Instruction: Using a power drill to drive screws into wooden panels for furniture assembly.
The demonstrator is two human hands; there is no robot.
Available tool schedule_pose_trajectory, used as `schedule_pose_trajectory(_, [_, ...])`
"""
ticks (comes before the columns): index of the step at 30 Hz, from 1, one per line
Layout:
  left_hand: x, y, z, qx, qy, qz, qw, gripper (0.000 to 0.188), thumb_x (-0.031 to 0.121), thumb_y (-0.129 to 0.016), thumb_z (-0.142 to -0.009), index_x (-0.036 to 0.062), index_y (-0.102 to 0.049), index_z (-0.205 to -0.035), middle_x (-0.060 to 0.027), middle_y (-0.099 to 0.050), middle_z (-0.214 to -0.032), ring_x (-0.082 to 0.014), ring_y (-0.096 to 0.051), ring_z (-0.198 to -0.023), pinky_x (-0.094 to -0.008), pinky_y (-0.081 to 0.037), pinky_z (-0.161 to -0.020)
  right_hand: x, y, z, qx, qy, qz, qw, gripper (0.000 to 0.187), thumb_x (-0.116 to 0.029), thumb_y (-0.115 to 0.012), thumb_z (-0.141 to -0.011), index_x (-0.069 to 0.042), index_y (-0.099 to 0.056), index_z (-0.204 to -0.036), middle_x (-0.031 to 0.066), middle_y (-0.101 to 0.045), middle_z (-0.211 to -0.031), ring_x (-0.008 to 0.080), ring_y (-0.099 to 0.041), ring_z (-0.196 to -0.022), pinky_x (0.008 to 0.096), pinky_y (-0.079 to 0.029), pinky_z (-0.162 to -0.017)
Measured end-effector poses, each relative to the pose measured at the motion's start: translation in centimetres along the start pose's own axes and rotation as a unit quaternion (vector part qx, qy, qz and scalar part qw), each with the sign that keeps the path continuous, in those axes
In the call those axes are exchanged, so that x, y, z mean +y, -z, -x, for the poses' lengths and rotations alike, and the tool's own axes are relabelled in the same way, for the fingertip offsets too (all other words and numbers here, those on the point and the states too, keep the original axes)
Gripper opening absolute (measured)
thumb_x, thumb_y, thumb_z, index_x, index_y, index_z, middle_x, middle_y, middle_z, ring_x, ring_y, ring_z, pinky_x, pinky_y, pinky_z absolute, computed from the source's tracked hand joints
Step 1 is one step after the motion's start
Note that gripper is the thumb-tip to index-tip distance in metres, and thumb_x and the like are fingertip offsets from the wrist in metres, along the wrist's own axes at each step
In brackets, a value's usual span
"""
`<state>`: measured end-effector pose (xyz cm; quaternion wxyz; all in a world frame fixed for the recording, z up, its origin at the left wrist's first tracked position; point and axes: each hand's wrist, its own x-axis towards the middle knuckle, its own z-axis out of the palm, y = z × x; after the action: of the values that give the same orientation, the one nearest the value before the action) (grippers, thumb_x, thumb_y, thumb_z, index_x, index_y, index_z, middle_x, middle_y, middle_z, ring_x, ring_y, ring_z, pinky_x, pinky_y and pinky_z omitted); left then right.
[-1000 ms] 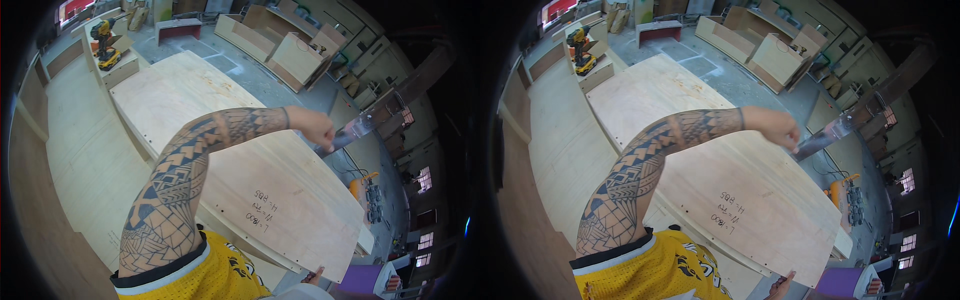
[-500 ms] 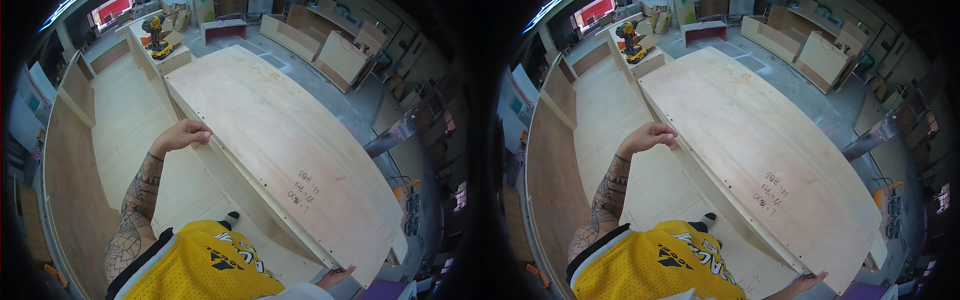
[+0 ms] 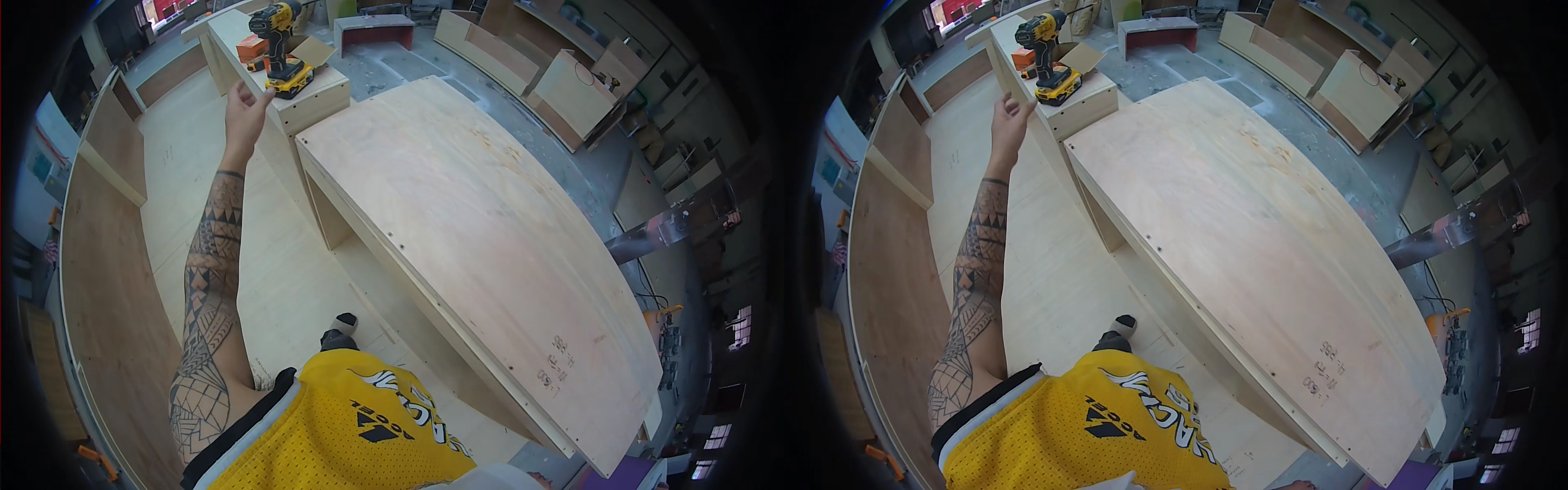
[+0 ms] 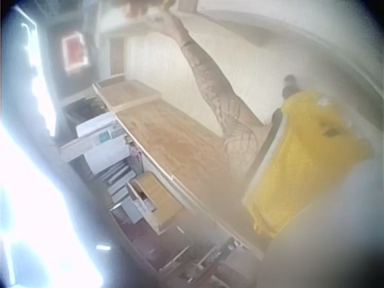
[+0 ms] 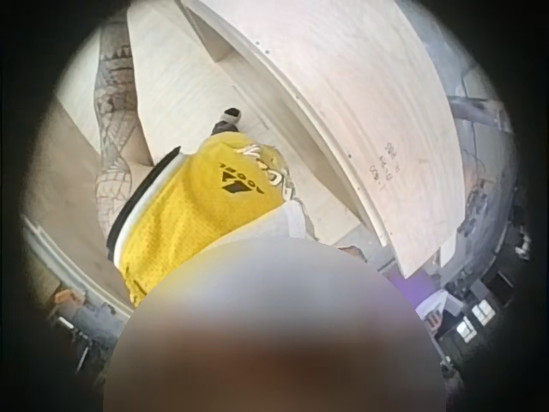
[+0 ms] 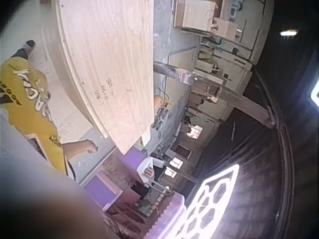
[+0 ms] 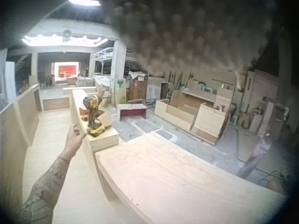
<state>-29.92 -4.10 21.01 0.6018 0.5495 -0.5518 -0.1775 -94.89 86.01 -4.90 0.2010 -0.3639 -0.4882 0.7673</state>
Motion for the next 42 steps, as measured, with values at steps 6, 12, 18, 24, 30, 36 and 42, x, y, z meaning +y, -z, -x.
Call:
schedule_pose_trajectory(6, [-2.4, -2.9, -12.2, -0.125, -0.075, 0.021, 0.989, 0.086, 0.047, -0.085, -0.085, -0.0032, -0.049, -0.145, -0.0164, -0.066, -0.128, -0.0221, -0.064, -0.117, -0.034, -0.051, -0.1, -2.6, -5.3, 20.8, -0.015, 0.23, 0.095, 0.968, 0.042, -0.041, -0.063, -0.098, -0.003, -0.068, -0.114, -0.0017, -0.053, -0.077, 0.0094, -0.046, -0.062, 0.0253, -0.035, -0.053])
schedule_pose_trajectory(12, [-2.7, -5.8, -16.8, -0.234, -0.038, 0.113, 0.965, 0.04, 0.036, -0.08, -0.092, 0.0008, -0.071, -0.111, -0.0039, -0.072, -0.095, -0.0113, -0.067, -0.089, -0.0276, -0.052, -0.08, -1.9, -12.4, 39.6, -0.205, 0.38, 0.113, 0.895, 0.019, -0.022, -0.064, -0.099, -0.004, -0.07, -0.099, -0.0004, -0.055, -0.08, 0.0083, -0.047, -0.065, 0.0255, -0.035, -0.054])
schedule_pose_trajectory(18, [1.4, -4.4, -15.2, -0.207, -0.045, 0.234, 0.949, 0.029, 0.022, -0.08, -0.092, 0.0, -0.074, -0.11, -0.0017, -0.067, -0.08, -0.0117, -0.063, -0.068, -0.0267, -0.05, -0.062, 5.0, -13.9, 54.1, -0.504, 0.454, 0.32, 0.662, 0.021, -0.009, -0.079, -0.085, -0.006, -0.067, -0.103, 0.0016, -0.054, -0.089, 0.011, -0.05, -0.077, 0.0279, -0.039, -0.063])
schedule_pose_trajectory(24, [9.4, 5.3, -11.2, -0.35, -0.075, -0.036, 0.933, 0.025, 0.019, -0.073, -0.095, -0.0002, -0.075, -0.111, 0.001, -0.06, -0.068, -0.0073, -0.055, -0.056, -0.0248, -0.043, -0.057, 10.1, -13.9, 62.0, -0.672, 0.449, 0.3, 0.507, 0.034, -0.01, -0.087, -0.074, -0.004, -0.069, -0.102, 0.0089, -0.054, -0.088, 0.0201, -0.053, -0.074, 0.033, -0.044, -0.061])
schedule_pose_trajectory(30, [12.1, 7.6, -7.6, -0.455, 0.043, -0.202, 0.866, 0.024, 0.026, -0.08, -0.086, 0.0049, -0.073, -0.096, -0.0004, -0.062, -0.068, -0.0083, -0.057, -0.055, -0.0274, -0.047, -0.053, 12.5, -17.0, 62.5, -0.62, 0.318, 0.336, 0.633, 0.017, -0.013, -0.081, -0.087, -0.004, -0.071, -0.097, 0.0051, -0.055, -0.074, 0.0158, -0.051, -0.062, 0.0319, -0.042, -0.057])
schedule_pose_trajectory(36, [10.9, 6.8, -6.3, -0.494, 0.092, -0.294, 0.813, 0.031, 0.025, -0.08, -0.084, 0.0036, -0.068, -0.103, -0.0005, -0.063, -0.069, -0.0097, -0.059, -0.055, -0.0281, -0.051, -0.054, 13.2, -16.3, 63.4, -0.547, 0.464, 0.339, 0.609, 0.014, -0.015, -0.074, -0.095, -0.003, -0.072, -0.089, 0.0041, -0.057, -0.073, 0.0144, -0.048, -0.057, 0.0325, -0.041, -0.054])
schedule_pose_trajectory(42, [11.0, 6.7, -6.5, -0.494, 0.108, -0.304, 0.807, 0.031, 0.026, -0.08, -0.084, 0.0043, -0.069, -0.103, -0.0005, -0.063, -0.068, -0.0095, -0.059, -0.055, -0.0283, -0.051, -0.053, 13.3, -16.4, 63.0, -0.549, 0.47, 0.342, 0.6, 0.014, -0.016, -0.074, -0.096, -0.004, -0.072, -0.089, 0.0033, -0.056, -0.072, 0.0147, -0.048, -0.056, 0.0329, -0.041, -0.054])
